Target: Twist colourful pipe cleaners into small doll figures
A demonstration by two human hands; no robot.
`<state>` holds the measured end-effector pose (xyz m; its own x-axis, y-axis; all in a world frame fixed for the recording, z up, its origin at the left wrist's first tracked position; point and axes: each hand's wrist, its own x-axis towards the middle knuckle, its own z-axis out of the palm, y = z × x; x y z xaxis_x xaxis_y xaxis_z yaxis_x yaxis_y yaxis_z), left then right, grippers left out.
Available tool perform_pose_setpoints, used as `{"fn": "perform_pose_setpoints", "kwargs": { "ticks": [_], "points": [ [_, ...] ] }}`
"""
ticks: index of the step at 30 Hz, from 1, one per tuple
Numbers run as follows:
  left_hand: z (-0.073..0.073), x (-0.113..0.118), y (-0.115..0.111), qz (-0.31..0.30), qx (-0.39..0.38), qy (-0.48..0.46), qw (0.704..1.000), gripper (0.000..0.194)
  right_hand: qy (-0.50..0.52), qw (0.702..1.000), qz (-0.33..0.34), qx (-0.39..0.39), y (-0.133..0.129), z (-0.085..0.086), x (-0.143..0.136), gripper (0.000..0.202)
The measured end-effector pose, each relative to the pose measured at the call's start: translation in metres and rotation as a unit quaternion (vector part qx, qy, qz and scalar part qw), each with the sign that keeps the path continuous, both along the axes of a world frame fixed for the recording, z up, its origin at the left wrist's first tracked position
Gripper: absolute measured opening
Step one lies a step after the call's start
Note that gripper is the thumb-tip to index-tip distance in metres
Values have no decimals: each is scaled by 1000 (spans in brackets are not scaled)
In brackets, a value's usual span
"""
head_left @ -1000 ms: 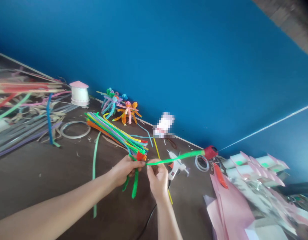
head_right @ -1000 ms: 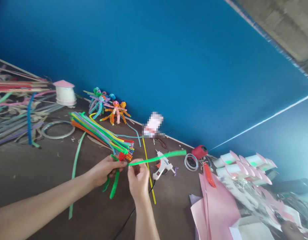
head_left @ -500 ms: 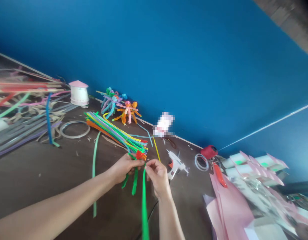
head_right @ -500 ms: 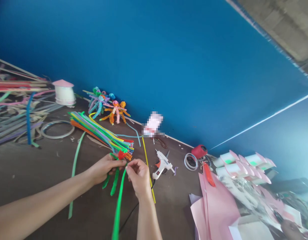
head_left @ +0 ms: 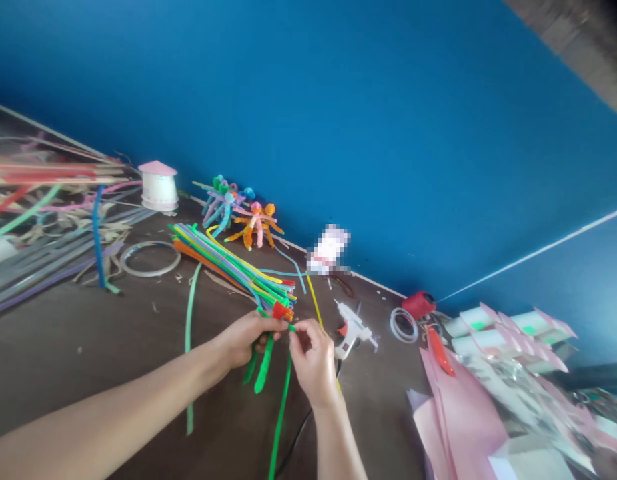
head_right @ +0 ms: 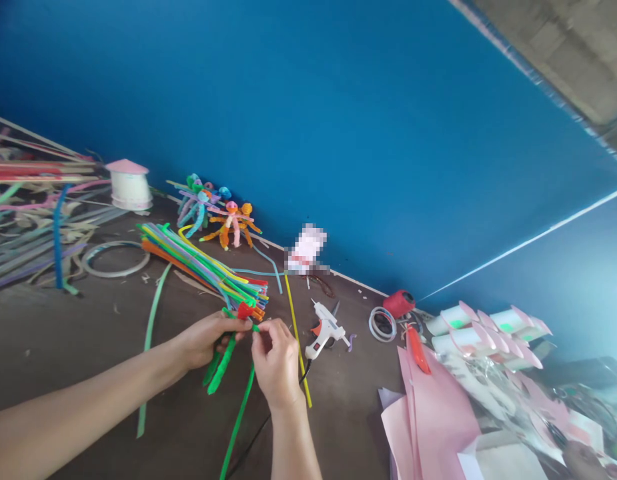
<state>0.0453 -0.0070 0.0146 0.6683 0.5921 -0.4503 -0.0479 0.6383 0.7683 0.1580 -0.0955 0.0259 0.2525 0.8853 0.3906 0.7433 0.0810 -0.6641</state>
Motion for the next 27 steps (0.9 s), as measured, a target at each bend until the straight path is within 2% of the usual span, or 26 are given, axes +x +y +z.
{"fn": "perform_pose_setpoints", "kwargs": {
  "ticks": [3, 5, 9, 12, 15, 18, 23, 27],
  "points": [
    [-3, -1, 1, -16, -35, -14, 999, 17, -66, 998, 18, 8, -1, 3, -1, 17],
    [-3, -2, 1, -27, -44, -36, 998, 15, -58, 998, 9, 11, -1, 3, 0, 16],
    [1, -5, 1, -44, -51, -112, 991, 14, 72, 997, -39, 14, 2, -6, 4, 6],
    [1, -5, 1, -54, -38, -152, 986, 19, 185, 980, -67, -7, 5, -13, 11, 6],
    [-1, -3, 1, -51, -12, -127, 990, 16, 237, 968, -83, -22, 7, -17, 15, 11],
    [-1, 0, 0, -41, 14, -95, 995, 8, 244, 965, -88, -30, 7, -17, 16, 14],
    [1, 2, -2, -1, 12, -67, 998, 16, 272, 959, -70, -35, 7, -17, 14, 16],
    [-2, 2, -1, 8, 18, -60, 998, 19, 351, 934, -36, -54, 7, -16, 12, 19]
  ]
}}
